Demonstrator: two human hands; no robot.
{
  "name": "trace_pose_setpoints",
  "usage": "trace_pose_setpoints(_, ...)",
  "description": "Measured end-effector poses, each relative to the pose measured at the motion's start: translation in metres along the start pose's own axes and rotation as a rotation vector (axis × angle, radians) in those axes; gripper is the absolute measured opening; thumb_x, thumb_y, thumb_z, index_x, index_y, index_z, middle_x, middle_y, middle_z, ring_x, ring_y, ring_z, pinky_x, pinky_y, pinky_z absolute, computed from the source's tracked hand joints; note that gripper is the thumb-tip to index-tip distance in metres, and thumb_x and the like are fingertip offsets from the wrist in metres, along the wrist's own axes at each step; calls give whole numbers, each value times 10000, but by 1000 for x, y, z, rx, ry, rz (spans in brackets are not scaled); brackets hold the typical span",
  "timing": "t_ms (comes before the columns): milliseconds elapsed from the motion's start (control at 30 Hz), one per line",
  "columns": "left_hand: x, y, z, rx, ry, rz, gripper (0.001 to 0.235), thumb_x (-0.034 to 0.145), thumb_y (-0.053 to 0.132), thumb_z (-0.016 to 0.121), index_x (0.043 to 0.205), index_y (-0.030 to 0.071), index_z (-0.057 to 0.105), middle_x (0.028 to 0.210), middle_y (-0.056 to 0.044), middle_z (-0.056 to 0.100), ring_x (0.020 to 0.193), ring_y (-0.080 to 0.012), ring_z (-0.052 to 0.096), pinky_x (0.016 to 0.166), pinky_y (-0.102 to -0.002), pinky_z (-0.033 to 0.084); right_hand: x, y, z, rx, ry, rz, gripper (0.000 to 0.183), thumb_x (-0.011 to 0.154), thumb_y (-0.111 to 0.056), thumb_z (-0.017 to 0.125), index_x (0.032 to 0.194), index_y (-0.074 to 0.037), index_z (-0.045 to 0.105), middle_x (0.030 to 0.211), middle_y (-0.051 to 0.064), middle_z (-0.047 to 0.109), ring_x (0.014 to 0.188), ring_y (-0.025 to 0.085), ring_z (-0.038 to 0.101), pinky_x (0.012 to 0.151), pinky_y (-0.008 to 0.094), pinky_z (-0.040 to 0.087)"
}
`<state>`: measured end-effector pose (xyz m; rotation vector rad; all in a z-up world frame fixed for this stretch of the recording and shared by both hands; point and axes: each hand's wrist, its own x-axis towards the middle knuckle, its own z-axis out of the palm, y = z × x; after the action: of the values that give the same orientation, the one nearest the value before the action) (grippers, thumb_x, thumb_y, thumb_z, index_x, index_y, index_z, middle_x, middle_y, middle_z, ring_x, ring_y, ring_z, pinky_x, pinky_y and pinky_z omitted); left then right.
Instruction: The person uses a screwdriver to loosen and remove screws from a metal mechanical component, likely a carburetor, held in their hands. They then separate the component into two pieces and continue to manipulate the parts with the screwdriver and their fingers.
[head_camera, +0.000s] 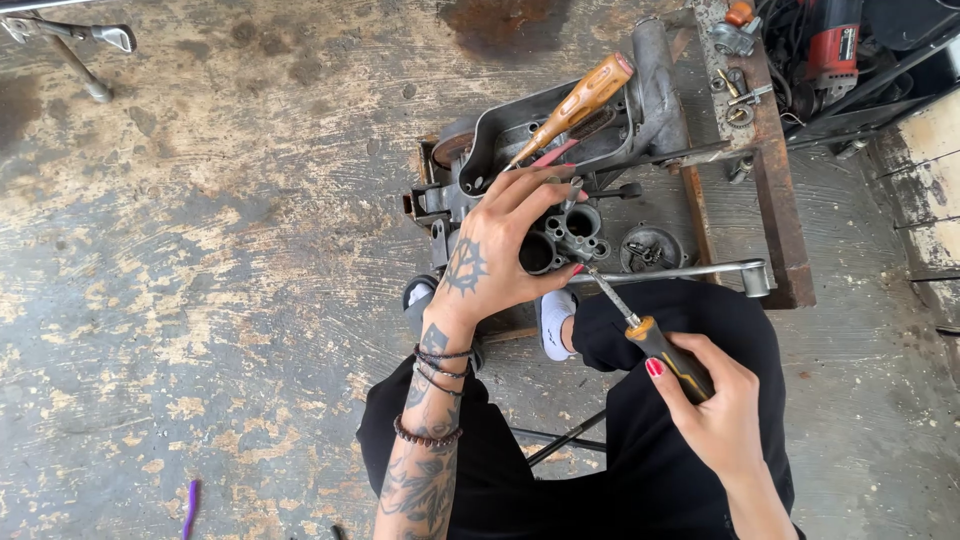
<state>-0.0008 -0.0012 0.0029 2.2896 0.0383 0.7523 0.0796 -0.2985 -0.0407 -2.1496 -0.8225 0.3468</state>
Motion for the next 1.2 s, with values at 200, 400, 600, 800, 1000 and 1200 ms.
trace_pose_setpoints(200,0,1,1,10,10,10,528,820,211,854,1279,142,604,1347,-93,621,1303,-317,571,1135,-454,476,3,-8,-8,-62,11,-76,228,916,-200,719,1077,-38,718,931,28,747,784,147,696,779,271,533)
trace_pose_setpoints(400,-1,-2,4,47,24,14,519,822,252,851,1268,145,610,1266,-86,641,1289,-315,571,1123,-449,478,3,-16,-10,14,-79,114,189,933,-212,676,1048,-76,740,583,12,637,459,93,610,526,223,485)
trace_pose_setpoints(600,-1,2,5,65,40,20,482,821,250,838,1229,130,611,1243,-88,643,1270,-312,577,1087,-443,504,4,-22,-12,-15,-109,131,175,943,-203,655,1044,-88,741,623,12,671,456,110,627,543,240,510)
trace_pose_setpoints(800,0,1,6,60,62,28,474,813,245,833,1214,118,614,1245,-103,640,1219,-313,599,1068,-440,512,5,-17,-7,170,-165,195,213,972,-178,618,1032,-21,748,649,57,652,446,131,543,428,256,449)
trace_pose_setpoints(1000,1,2,5,36,78,36,479,799,213,839,1211,104,619,1243,-101,638,1209,-304,611,1083,-445,502,7,-16,-8,285,-187,239,240,983,-182,607,1012,14,742,659,75,620,461,139,515,396,258,403)
trace_pose_setpoints(1200,-1,0,7,26,97,39,477,800,210,839,1206,98,615,1254,-112,633,1194,-308,618,1075,-449,502,7,-16,-8,319,-187,272,244,981,-176,615,1033,20,749,652,81,616,457,137,508,388,253,389)
